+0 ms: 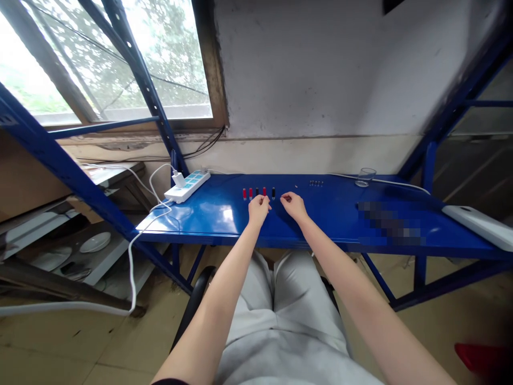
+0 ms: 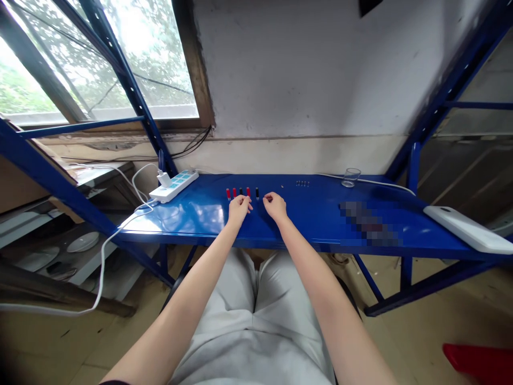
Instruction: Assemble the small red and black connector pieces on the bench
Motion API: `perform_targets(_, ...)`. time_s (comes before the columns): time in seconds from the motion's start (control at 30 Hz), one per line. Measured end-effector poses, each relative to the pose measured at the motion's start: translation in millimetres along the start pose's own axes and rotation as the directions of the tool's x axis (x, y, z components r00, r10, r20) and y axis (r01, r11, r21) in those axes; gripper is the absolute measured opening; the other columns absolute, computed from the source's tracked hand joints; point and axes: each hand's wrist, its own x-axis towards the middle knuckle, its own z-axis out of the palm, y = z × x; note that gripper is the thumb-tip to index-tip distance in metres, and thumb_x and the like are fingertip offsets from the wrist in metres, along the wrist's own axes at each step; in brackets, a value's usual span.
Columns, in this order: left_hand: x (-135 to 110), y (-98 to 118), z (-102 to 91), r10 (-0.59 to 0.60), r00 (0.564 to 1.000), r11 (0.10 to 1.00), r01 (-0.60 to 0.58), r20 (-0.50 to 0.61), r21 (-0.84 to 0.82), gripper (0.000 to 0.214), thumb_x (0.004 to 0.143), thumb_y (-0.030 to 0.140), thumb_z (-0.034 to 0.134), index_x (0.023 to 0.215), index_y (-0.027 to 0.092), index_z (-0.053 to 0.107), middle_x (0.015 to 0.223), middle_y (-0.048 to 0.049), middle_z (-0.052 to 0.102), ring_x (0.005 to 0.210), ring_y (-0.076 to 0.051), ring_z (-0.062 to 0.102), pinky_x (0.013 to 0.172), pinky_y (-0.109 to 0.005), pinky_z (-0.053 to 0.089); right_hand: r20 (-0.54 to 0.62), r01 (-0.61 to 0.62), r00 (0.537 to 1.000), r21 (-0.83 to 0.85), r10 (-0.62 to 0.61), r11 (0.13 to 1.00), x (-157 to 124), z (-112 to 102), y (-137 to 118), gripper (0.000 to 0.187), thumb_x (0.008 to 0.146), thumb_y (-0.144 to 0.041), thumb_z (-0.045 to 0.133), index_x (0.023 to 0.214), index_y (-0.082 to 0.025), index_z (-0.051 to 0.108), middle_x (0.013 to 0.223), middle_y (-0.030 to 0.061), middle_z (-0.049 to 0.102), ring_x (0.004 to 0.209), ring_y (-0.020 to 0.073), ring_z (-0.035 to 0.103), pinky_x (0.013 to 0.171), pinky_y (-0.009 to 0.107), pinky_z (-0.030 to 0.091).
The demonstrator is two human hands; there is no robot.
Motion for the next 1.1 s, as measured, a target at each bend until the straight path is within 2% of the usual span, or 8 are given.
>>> perform_targets(0.1, -4.1, 3.6, -0.8, 0.016, 0.992, 0.998, -0.024, 0.123, 0.064, 0.024, 0.079, 0.033, 0.046, 0.065, 0.017, 0.056, 0.055, 0.0002, 0.06, 0.043, -0.009, 0.051, 0.052, -0.022, 0.041, -0.085, 0.006, 0.996, 0.211, 0.012, 0.977, -4.9, -7.5, 4.0, 0.022, 0.076, -0.035, 0.049, 0.076, -0.017, 0.061, 0.076, 0.0059, 0.066, 0.068, 0.0168, 0.059, 0.067, 0.029, 0.045)
perform_targets(0.17, -5.5, 5.0, -1.3, 0.017, 0.989, 0.997, -0.028, 0.15, 0.072, 0.025, 0.08, 0.035, 0.045, 0.066, 0.017, 0.056, 0.055, -0.0001, 0.06, 0.043, -0.009, 0.051, 0.051, -0.022, 0.041, -0.114, 0.015, 0.993, 0.263, 0.016, 0.965, -7.7, -11.1, 3.7, 0.027, 0.076, -0.041, 0.048, 0.074, -0.017, 0.061, 0.071, 0.006, 0.065, 0.064, 0.0169, 0.058, 0.063, 0.029, 0.045)
perform_targets(0.3, -4.5, 3.0, -0.2, 0.002, 0.99, 0.996, -0.014, 0.142, 0.085, 0.024, 0.08, 0.034, 0.045, 0.067, 0.018, 0.057, 0.055, 0.0002, 0.061, 0.043, -0.009, 0.051, 0.052, -0.022, 0.041, -0.127, 0.049, 0.992, 0.161, -0.028, 0.986, -13.7, -13.9, 0.0, 0.029, 0.077, -0.044, 0.048, 0.067, -0.019, 0.059, 0.065, 0.0054, 0.063, 0.061, 0.0173, 0.056, 0.061, 0.029, 0.043)
perform_targets(0.47, -2.3, -1.7, 1.6, -0.005, 0.985, 0.995, -0.013, 0.17, 0.101, 0.023, 0.08, 0.033, 0.046, 0.067, 0.017, 0.057, 0.056, 0.0, 0.061, 0.043, -0.008, 0.051, 0.053, -0.021, 0.041, -0.105, 0.093, 0.991, 0.048, -0.087, 0.995, -17.4, -12.5, -1.6, 0.028, 0.077, -0.042, 0.047, 0.067, -0.02, 0.06, 0.063, 0.0046, 0.063, 0.061, 0.0176, 0.056, 0.061, 0.028, 0.041)
perform_targets(0.8, -2.0, -3.5, 1.9, 0.015, 0.988, 0.998, -0.024, 0.153, 0.055, 0.023, 0.079, 0.031, 0.048, 0.064, 0.017, 0.058, 0.053, -0.0007, 0.061, 0.041, -0.009, 0.05, 0.05, -0.022, 0.041, -0.062, 0.074, 0.995, -0.024, -0.075, 0.997, -19.1, -15.2, -5.5, 0.03, 0.081, -0.04, 0.042, 0.073, -0.019, 0.062, 0.068, 0.0056, 0.065, 0.064, 0.0175, 0.057, 0.062, 0.027, 0.042)
perform_targets(1.1, -2.1, -3.5, 2.4, 0.01, 0.988, 0.998, -0.019, 0.153, 0.054, 0.022, 0.079, 0.031, 0.048, 0.064, 0.018, 0.058, 0.053, -0.0003, 0.061, 0.041, -0.009, 0.05, 0.051, -0.022, 0.041, -0.083, 0.108, 0.991, -0.014, -0.108, 0.994, -19.6, -15.2, -5.6, 0.027, 0.08, -0.038, 0.044, 0.07, -0.019, 0.061, 0.065, 0.0044, 0.063, 0.061, 0.0163, 0.055, 0.061, 0.026, 0.04)
